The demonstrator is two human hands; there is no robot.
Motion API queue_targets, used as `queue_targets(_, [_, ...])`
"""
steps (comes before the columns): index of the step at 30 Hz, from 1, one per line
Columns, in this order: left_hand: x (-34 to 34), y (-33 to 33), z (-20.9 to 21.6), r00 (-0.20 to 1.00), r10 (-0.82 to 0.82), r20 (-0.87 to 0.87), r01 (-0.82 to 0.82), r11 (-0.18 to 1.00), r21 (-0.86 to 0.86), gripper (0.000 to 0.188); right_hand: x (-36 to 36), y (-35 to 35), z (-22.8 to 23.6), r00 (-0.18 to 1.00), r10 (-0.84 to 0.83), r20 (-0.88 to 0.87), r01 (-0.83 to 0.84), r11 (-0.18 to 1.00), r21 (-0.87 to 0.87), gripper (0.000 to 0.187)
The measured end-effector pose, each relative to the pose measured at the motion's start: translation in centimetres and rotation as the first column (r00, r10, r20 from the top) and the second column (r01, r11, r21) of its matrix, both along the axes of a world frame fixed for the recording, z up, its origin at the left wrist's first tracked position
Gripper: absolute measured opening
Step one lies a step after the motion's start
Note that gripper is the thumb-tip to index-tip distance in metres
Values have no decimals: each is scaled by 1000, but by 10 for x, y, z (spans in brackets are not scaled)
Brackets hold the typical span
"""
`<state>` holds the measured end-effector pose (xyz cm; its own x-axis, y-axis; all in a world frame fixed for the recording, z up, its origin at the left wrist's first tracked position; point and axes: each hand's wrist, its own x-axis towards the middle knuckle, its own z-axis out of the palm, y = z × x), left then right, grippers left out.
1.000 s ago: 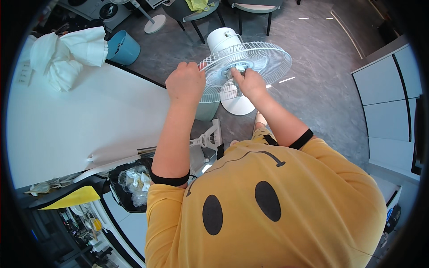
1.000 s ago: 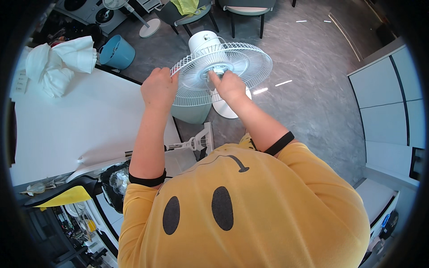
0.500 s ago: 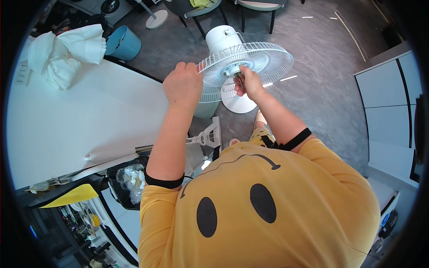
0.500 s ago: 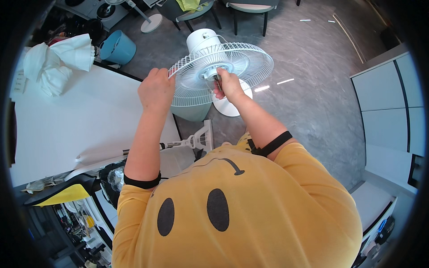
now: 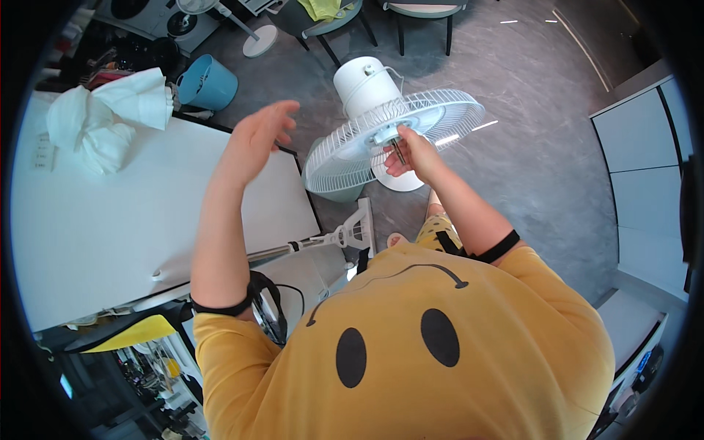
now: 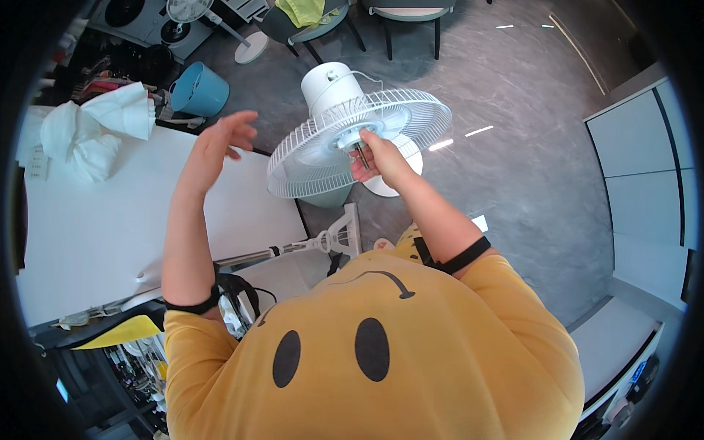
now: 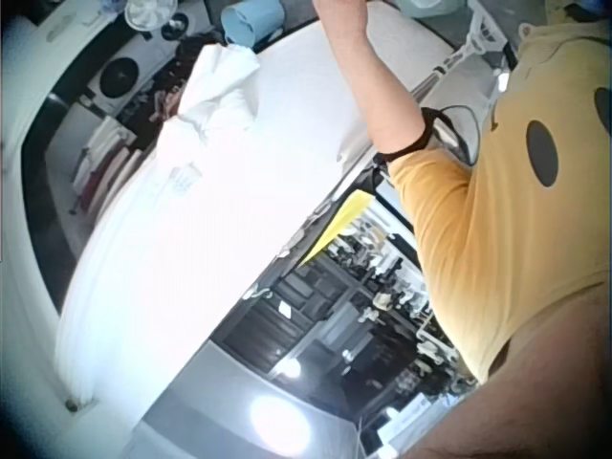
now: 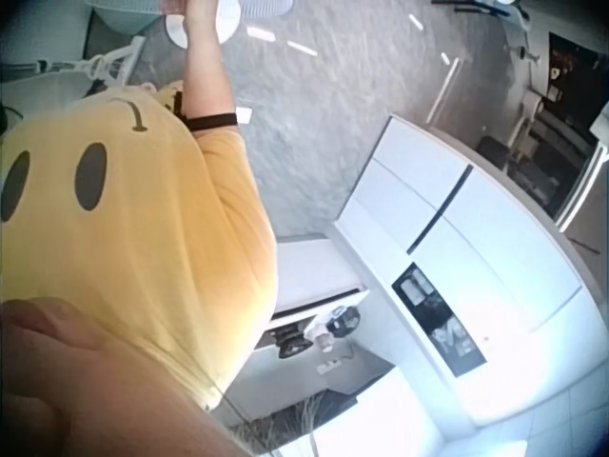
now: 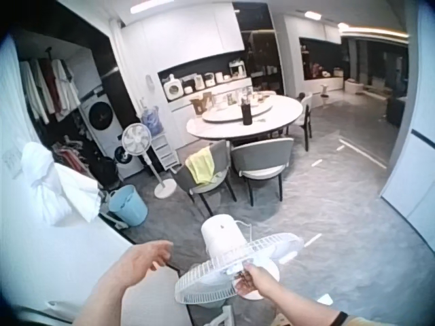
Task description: The user is assembling a small white electric fan by attaching the back grill and blades.
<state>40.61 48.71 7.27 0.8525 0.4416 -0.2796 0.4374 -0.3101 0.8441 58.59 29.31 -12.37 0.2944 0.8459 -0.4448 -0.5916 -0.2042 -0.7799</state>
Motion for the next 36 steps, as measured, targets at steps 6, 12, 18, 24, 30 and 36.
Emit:
queue_targets(6, [91, 54, -69, 990, -43, -135, 85, 942, 326, 57, -19, -2, 3, 956, -67, -286, 88, 994, 62, 59])
queue_targets(12, [147, 58, -125, 983, 120, -140, -147, 969, -199, 54, -21, 0, 2, 968, -65, -242, 85, 994, 73, 61])
queue_targets(18, [127, 41, -113, 963, 247, -109, -267, 927, -263, 46, 35, -8, 18, 993, -2, -122, -7, 997, -79, 69])
queue_targets(24, [111, 1, -103, 919, 374, -128, -395, 852, -344, 48, 94, -24, -2, 988, 50, -149, -63, 994, -87, 70])
queue_targets(30, [126, -8, -108, 891, 444, -95, -452, 847, -280, 49, 80, -43, -15, 945, -327, -8, 326, 945, -34, 64])
queue_targets(36, [124, 10, -153, 950, 176, 259, -212, 970, 121, 51, 35, -64, -2, 154, -476, 866, 242, 868, 434, 60])
